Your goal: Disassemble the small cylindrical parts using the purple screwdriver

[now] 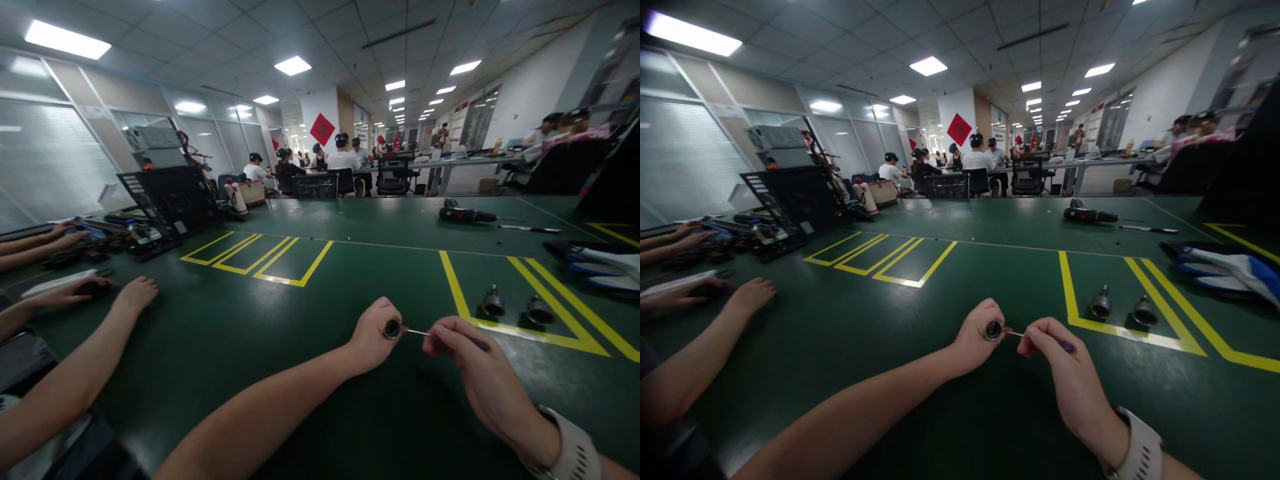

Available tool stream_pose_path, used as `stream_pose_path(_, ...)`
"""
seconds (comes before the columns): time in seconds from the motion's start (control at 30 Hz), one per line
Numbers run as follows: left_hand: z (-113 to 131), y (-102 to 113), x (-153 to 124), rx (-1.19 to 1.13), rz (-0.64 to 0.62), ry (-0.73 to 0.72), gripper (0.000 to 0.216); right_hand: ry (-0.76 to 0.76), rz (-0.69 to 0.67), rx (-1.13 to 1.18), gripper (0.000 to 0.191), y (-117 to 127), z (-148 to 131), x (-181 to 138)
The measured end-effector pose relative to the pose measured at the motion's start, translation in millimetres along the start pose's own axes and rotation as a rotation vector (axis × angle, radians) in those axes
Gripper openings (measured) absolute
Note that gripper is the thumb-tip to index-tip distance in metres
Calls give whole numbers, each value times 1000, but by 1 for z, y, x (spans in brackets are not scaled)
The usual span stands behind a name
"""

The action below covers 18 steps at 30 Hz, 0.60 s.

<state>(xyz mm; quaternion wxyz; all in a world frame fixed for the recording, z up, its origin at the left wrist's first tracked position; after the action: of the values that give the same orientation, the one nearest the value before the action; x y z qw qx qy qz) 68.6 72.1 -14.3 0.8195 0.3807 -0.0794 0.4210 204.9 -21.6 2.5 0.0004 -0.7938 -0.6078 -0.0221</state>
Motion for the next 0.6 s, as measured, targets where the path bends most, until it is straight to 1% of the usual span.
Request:
stream_pose_path(0.1, 0, 1, 1, -54, 11, -13, 16, -66, 6, 123, 20, -2, 3, 0)
stream_pose_path(0.17, 0, 1, 1, -60, 10, -5, 16, -64, 9, 133, 20, -3, 4, 0)
stream_pose_path(0.23, -1, 0, 1, -35, 5, 5, 15, -8, 12, 40, 21, -3, 3, -1)
stream_pose_path(0.37, 0, -3, -1, 61, -19, 9, 13, 138, -10, -300, 26, -2, -4, -6)
stream_pose_path(0.43, 0, -3, -1, 90, -27, 14, 13, 158, -31, -384, 28, -3, -7, -8)
stream_pose_path(0.5, 0, -3, -1, 87, -20, 20, 13, 143, -54, -368, 28, -3, -7, -8)
stream_pose_path(0.6, 0, -1, -1, 42, 7, 17, 14, 81, -43, -183, 26, -2, -3, -4)
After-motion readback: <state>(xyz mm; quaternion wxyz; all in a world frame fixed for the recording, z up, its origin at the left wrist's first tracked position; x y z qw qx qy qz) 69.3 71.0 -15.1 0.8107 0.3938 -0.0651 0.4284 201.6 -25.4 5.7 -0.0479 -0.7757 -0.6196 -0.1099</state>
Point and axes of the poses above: each hand's wrist, its own x-axis towards the middle knuckle, its own y-axis out of the back of the hand, z = x × y, the point moved 3 cm from there along x, towards the middle knuckle, and after that the axes turned 3 degrees about -x, right-handed, at the moved point
